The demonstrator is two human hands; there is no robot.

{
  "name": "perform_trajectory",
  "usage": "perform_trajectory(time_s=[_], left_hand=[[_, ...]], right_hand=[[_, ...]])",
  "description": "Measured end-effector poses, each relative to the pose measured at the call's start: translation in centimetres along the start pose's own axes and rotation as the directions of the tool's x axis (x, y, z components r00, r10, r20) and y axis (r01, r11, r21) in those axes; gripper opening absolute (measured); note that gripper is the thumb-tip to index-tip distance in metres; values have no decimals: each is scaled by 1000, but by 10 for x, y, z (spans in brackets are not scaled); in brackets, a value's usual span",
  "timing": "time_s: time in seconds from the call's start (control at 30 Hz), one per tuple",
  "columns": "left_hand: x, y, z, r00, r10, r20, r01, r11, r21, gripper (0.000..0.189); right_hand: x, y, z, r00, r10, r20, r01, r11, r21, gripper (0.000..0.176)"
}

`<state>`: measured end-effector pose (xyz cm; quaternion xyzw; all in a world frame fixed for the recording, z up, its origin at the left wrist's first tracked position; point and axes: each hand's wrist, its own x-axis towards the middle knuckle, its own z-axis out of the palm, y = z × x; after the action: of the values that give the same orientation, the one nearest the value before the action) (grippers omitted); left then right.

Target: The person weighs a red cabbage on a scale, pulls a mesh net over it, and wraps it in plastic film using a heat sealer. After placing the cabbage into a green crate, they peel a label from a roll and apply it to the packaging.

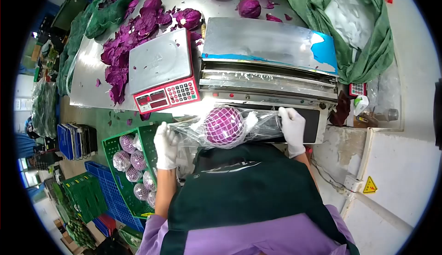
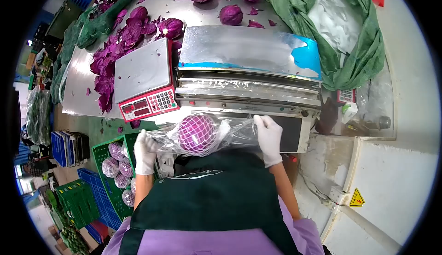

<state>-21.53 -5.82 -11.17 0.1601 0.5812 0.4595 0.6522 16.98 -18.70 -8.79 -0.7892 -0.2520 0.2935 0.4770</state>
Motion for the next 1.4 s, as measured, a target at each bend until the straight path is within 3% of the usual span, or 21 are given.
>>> perform_trajectory(time_s=[0.1,0.13,0.17,0.23,0.3,0.37,0.4,0.53,0.57,0.63,0.7,0.77,0.9,0.97,1.07,1.17,1.23,1.3,1.33,1.37,1.4], left_hand=[[44,-46,-10,994,-33,-107,43,995,91,27],[55,-58,0,987,139,-78,-114,959,261,26],[63,-69,15,953,301,-20,-266,871,414,27],[63,-78,56,954,300,7,-294,929,227,18],[92,-94,64,856,502,125,-444,589,676,17],[116,-128,57,932,325,162,-360,883,300,19],[68,-105,76,970,91,225,-38,973,-228,23],[60,-71,95,966,239,100,-239,971,-11,11],[38,-37,106,947,299,115,-320,876,361,11],[8,1,120,817,364,448,-545,741,391,12],[-23,41,134,752,-118,649,-287,828,482,12],[-27,55,131,390,-108,915,-511,801,312,12],[-30,67,115,153,-310,939,-262,903,340,19],[-33,67,116,135,-322,937,-227,911,346,21],[-39,63,113,168,-274,947,-156,941,301,23],[-46,53,105,262,-185,947,-60,976,208,26],[-52,36,98,378,-88,922,-3,995,96,27],[-58,3,80,499,0,867,89,995,-51,29],[-58,-16,69,552,-5,834,203,971,-129,30],[-27,-52,67,581,-251,774,602,772,-202,46],[-28,-61,59,485,-58,873,643,700,-311,52]], right_hand=[[9,11,29,965,-248,83,260,941,-214,21],[7,3,39,929,-353,113,371,886,-278,19],[13,12,52,844,-510,166,533,761,-370,13],[12,12,81,628,-681,377,754,412,-512,10],[6,4,116,577,-667,472,809,386,-443,16],[-3,-8,146,596,-633,494,801,429,-417,7],[-1,-11,158,566,-664,489,822,406,-399,10],[2,-28,162,448,-770,455,876,480,-50,27],[1,-26,161,411,-802,434,880,473,41,26],[-7,-48,150,274,-880,387,917,360,171,19],[-9,-92,128,142,-886,441,915,288,283,11],[-27,-145,116,300,-880,369,821,435,371,2],[-43,-200,119,66,-876,478,804,330,495,25],[-48,-205,133,-48,-883,468,694,308,651,35],[-58,-207,139,47,-715,697,615,571,544,39],[-57,-207,154,-178,-762,623,558,443,702,34],[-50,-201,157,-447,-466,764,502,576,645,29],[-52,-199,155,-335,-189,923,464,819,336,35],[-49,-195,147,-209,-172,963,218,951,217,44],[-46,-190,141,-86,-88,992,-52,995,84,55],[-45,-183,147,1,-233,973,-265,938,225,66]])
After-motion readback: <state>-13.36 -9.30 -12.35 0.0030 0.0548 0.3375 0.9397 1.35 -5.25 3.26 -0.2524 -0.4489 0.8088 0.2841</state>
